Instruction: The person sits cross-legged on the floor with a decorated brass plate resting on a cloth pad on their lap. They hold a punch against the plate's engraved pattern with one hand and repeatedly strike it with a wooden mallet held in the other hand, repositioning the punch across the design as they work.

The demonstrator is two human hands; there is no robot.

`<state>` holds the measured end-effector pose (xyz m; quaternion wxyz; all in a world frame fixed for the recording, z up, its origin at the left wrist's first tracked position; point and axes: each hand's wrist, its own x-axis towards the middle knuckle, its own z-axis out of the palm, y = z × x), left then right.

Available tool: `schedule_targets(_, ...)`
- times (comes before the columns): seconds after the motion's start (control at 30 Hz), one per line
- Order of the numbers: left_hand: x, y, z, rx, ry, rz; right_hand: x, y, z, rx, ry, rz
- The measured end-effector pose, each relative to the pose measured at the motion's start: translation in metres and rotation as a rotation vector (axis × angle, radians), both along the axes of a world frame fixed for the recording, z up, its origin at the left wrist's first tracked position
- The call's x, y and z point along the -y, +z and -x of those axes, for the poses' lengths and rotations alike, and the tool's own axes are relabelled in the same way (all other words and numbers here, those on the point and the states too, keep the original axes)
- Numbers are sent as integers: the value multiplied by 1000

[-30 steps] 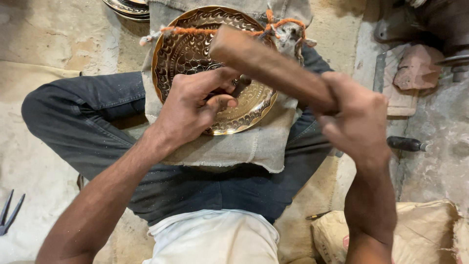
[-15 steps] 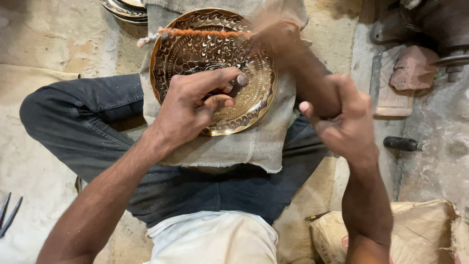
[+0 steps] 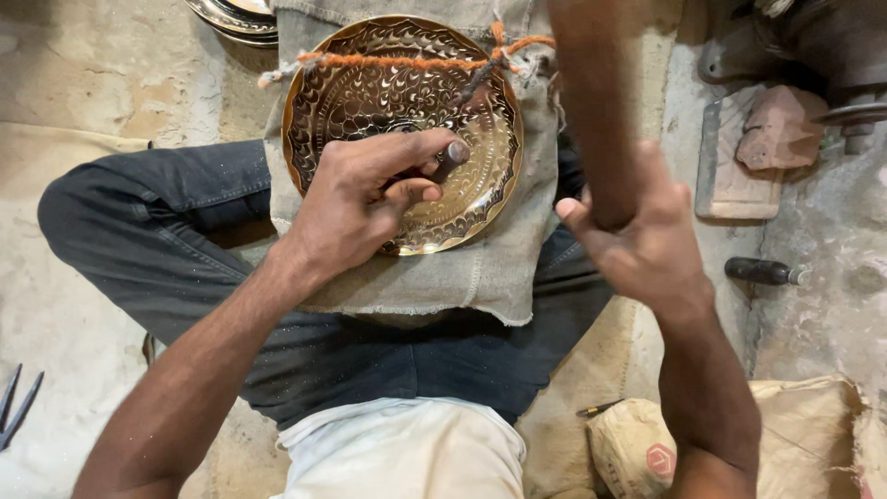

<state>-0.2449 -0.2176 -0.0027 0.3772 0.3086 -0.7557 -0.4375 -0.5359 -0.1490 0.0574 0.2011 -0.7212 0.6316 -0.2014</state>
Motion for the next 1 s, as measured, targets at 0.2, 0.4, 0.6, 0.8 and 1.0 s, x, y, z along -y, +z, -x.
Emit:
schedule_targets(0.2,0,2,0,24,3,1,1,2,0,57,38,7)
schedule_targets(0.4,0,1,0,70,10,48,3,2,-2,13,15,-15)
schedule_targets(0.6,1,3,-1,90,5,79,2,-1,-4,-21,46,-11)
schedule_targets(0.8,0,6,-2,94,-1,95,0,-4,-2,-108,65,29)
schedule_targets(1.0,-1,7,-3,93,-5,99,0,-2,-5,-103,59,-27)
